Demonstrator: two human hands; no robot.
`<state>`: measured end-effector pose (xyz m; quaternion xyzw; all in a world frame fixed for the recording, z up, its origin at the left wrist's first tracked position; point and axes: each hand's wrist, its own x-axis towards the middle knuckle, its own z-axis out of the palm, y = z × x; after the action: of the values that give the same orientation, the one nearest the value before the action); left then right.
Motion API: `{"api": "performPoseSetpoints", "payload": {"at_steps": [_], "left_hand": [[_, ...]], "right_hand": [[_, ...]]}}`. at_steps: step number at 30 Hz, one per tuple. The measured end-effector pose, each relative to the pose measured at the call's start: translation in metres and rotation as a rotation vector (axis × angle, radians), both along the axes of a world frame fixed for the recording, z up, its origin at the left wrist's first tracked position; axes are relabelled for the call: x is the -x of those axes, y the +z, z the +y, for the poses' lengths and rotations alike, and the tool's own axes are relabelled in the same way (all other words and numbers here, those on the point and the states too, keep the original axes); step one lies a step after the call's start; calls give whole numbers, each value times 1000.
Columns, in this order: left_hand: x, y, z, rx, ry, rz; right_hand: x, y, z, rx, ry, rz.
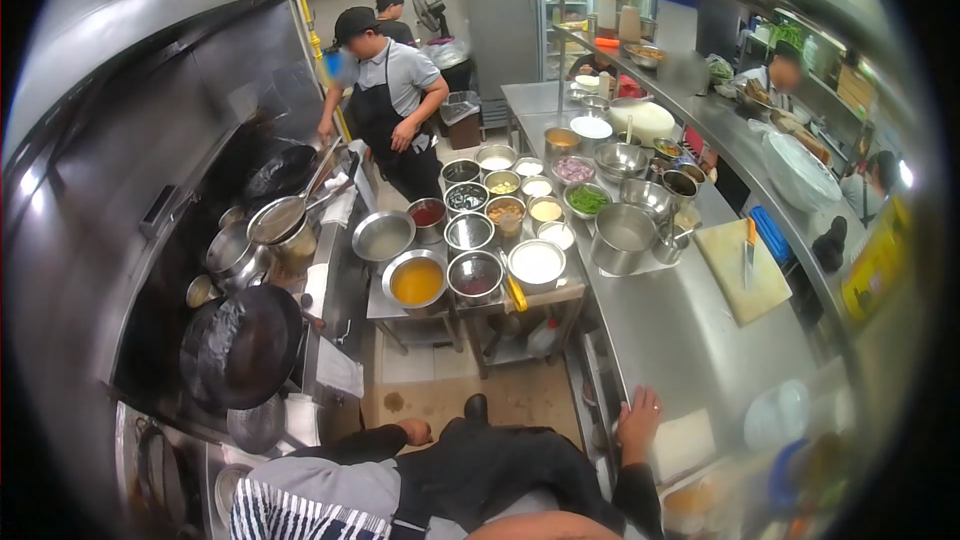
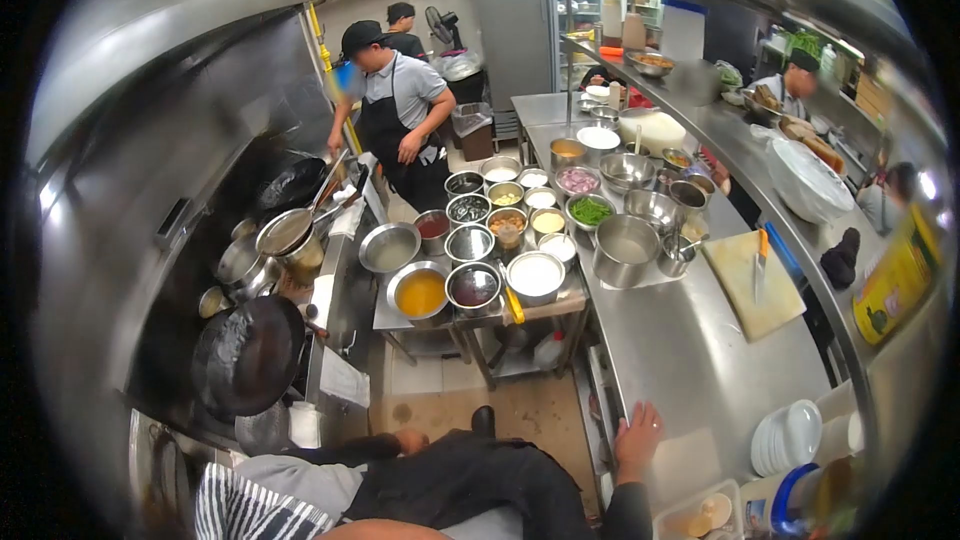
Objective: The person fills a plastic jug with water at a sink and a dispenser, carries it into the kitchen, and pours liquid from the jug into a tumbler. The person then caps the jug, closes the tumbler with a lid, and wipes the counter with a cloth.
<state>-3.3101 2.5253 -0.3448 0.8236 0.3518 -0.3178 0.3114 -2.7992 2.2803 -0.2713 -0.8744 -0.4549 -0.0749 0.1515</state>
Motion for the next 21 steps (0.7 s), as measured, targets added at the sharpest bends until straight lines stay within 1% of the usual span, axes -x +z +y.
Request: {"api": "performPoseSetpoints", "payload": {"at_steps": [6,9,11,14,21], "left_hand": [[2,-16,6,-15,-34,39],[3,-6,6,-4,-55,24],[6,-10,6,-15,-67,11],[9,-12,3,-17,-78,12],[13,-13,1,-8,-42,0]], "right_hand": [[0,2,0,-25,8,10],[1,0,1,-24,-5,14],[1,-3,1,-40,0,-35],[1,-3,0,-14,-8,6],[5,3,0,2,-19,-1]]}}
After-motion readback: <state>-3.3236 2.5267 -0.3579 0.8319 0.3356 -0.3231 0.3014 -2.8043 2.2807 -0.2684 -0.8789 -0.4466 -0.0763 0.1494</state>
